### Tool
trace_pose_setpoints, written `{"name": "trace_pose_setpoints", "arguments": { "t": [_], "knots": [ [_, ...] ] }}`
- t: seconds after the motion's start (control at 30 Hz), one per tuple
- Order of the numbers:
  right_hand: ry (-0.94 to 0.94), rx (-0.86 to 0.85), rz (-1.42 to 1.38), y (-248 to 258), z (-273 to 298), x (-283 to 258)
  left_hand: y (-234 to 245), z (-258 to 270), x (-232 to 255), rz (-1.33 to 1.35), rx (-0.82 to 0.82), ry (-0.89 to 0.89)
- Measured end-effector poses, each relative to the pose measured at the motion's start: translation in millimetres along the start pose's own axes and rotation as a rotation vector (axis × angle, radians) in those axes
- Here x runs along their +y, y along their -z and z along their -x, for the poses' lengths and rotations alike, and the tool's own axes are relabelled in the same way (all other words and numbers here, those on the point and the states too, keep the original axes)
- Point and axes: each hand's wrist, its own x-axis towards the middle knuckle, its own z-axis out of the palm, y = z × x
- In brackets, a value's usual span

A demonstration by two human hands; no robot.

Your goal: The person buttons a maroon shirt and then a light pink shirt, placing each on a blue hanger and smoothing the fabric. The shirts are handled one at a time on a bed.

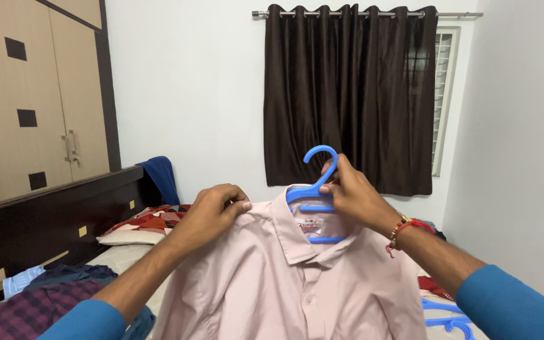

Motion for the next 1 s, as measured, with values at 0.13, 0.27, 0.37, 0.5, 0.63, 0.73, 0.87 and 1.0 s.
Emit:
{"name": "trace_pose_setpoints", "arguments": {
  "t": [0.13,0.27,0.37,0.5,0.63,0.73,0.87,1.0],
  "knots": [
    [0.046,0.189,0.019,1.5,-5.9,11.7,6.0,5.8,-7.4,-0.019,-0.14,0.167],
    [0.115,0.358,0.052,23.3,-13.8,27.2,19.9,18.3,-27.4,-0.049,-0.228,0.336],
    [0.076,0.319,0.037,41.2,-21.6,29.3,31.1,19.1,-42.6,-0.057,-0.184,0.389],
    [-0.065,-0.006,-0.197,64.6,-27.8,14.4,54.2,4.2,-52.0,0.115,-0.007,0.48],
    [-0.119,-0.041,-0.307,67.5,-33.1,0.8,74.0,-0.6,-61.1,0.265,-0.169,0.612],
    [-0.114,0.079,-0.292,55.3,-33.8,-1.5,66.5,-0.9,-55.1,-0.5,-0.404,0.559],
    [-0.047,0.09,-0.255,39.8,-34.8,-3.3,63.5,8.0,-30.7,-0.385,-0.113,0.547],
    [0.0,0.049,-0.274,27.9,-33.0,-6.9,55.0,0.3,-18.2,-0.028,-0.146,0.491]
  ]
}}
